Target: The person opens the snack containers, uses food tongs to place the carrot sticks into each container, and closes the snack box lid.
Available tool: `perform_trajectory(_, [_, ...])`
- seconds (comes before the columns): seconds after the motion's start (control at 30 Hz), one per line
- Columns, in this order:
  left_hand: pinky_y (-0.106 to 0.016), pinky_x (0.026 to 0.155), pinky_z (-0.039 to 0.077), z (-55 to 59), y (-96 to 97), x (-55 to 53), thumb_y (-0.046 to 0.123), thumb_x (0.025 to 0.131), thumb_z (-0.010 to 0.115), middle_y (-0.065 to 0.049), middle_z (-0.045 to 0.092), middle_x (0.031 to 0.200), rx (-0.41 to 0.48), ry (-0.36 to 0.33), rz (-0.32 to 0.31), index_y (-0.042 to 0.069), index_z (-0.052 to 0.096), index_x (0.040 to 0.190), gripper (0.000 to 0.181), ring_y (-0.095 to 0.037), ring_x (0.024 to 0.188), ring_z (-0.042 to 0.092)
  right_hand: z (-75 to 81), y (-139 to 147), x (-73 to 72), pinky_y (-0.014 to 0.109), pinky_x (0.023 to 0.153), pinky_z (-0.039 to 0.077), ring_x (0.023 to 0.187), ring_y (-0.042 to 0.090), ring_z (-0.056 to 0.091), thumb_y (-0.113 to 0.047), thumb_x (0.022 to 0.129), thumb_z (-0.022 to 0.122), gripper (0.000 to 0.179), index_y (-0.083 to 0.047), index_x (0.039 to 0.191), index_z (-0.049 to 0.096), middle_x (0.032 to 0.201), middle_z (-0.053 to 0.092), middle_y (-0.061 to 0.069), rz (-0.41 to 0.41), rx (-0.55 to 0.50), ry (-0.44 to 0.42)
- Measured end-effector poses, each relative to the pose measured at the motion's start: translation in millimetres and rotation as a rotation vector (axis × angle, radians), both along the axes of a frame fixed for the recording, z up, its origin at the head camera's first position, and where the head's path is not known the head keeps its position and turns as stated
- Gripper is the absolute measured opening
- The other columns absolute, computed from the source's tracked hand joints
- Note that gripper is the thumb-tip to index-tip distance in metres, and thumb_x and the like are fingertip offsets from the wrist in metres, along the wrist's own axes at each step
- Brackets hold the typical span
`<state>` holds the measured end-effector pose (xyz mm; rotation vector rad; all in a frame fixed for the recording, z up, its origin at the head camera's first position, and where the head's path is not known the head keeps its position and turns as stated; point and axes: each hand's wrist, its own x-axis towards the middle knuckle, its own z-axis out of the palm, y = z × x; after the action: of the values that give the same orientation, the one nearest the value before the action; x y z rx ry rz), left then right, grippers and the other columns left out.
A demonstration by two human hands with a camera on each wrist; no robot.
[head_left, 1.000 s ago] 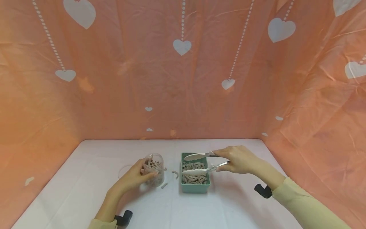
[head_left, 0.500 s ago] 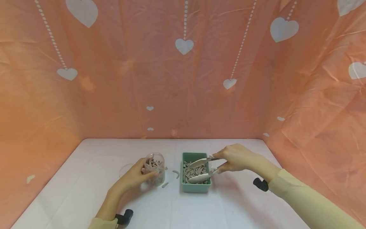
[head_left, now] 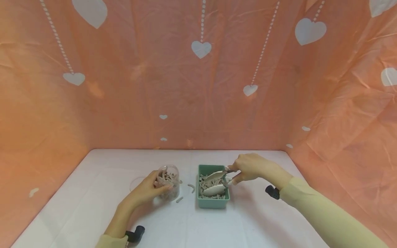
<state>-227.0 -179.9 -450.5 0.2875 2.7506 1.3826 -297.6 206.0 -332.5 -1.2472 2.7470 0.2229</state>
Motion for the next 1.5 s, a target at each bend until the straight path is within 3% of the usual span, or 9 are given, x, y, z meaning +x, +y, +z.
perform_trajectory(0.2, [-0.064, 0.109, 0.042, 1.6, 0.0, -1.0, 0.042, 0.095, 0.076, -0.026, 0.051, 0.145, -0.023, 0.021, -0.015, -0.001, 0.035, 0.159, 0.087, -0.045, 0.131, 0.054, -2.1, -4, -0.2, 0.037, 0.068, 0.055, 0.072, 0.011, 0.061, -0.042, 0.085, 0.085, 0.041, -0.019, 0.117, 0.080, 0.082, 0.072, -0.008, -0.024, -0.009, -0.007])
perform_trajectory(0.5, [-0.062, 0.107, 0.044, -2.1, 1.1, -1.2, 0.043, 0.094, 0.077, -0.021, 0.054, 0.143, -0.010, -0.002, 0.002, 0.002, 0.040, 0.157, 0.084, -0.040, 0.127, 0.056, -12.0, 5, -1.3, 0.033, 0.057, 0.048, 0.062, 0.006, 0.055, -0.041, 0.083, 0.086, 0.021, -0.025, 0.094, 0.077, 0.072, 0.066, -0.016, 0.081, -0.098, 0.065])
perform_trajectory(0.83, [-0.063, 0.108, 0.044, 0.3, 0.8, -0.1, 0.044, 0.094, 0.077, -0.020, 0.055, 0.141, -0.020, 0.006, 0.009, 0.004, 0.040, 0.157, 0.084, -0.041, 0.128, 0.056, -19.1, 17, -2.4, 0.032, 0.062, 0.051, 0.067, 0.003, 0.057, -0.040, 0.085, 0.085, 0.035, -0.020, 0.114, 0.082, 0.089, 0.078, -0.008, 0.080, -0.206, 0.024])
perform_trajectory(1.13, [-0.064, 0.108, 0.043, 0.8, 1.6, -0.3, 0.043, 0.094, 0.077, -0.021, 0.054, 0.143, -0.017, 0.014, 0.010, 0.003, 0.042, 0.155, 0.081, -0.044, 0.131, 0.054, -25.6, 27, 0.9, 0.036, 0.065, 0.057, 0.072, 0.005, 0.067, -0.043, 0.086, 0.083, 0.038, -0.019, 0.116, 0.081, 0.097, 0.080, -0.006, 0.099, -0.276, 0.059])
perform_trajectory(1.5, [-0.064, 0.109, 0.042, 1.6, 2.3, -0.3, 0.045, 0.094, 0.076, -0.022, 0.053, 0.144, -0.025, 0.004, 0.014, 0.002, 0.040, 0.156, 0.084, -0.044, 0.131, 0.054, -32.0, 41, 2.9, 0.032, 0.061, 0.052, 0.067, 0.000, 0.060, -0.040, 0.088, 0.083, 0.039, -0.016, 0.119, 0.080, 0.100, 0.080, -0.003, 0.084, -0.372, 0.098])
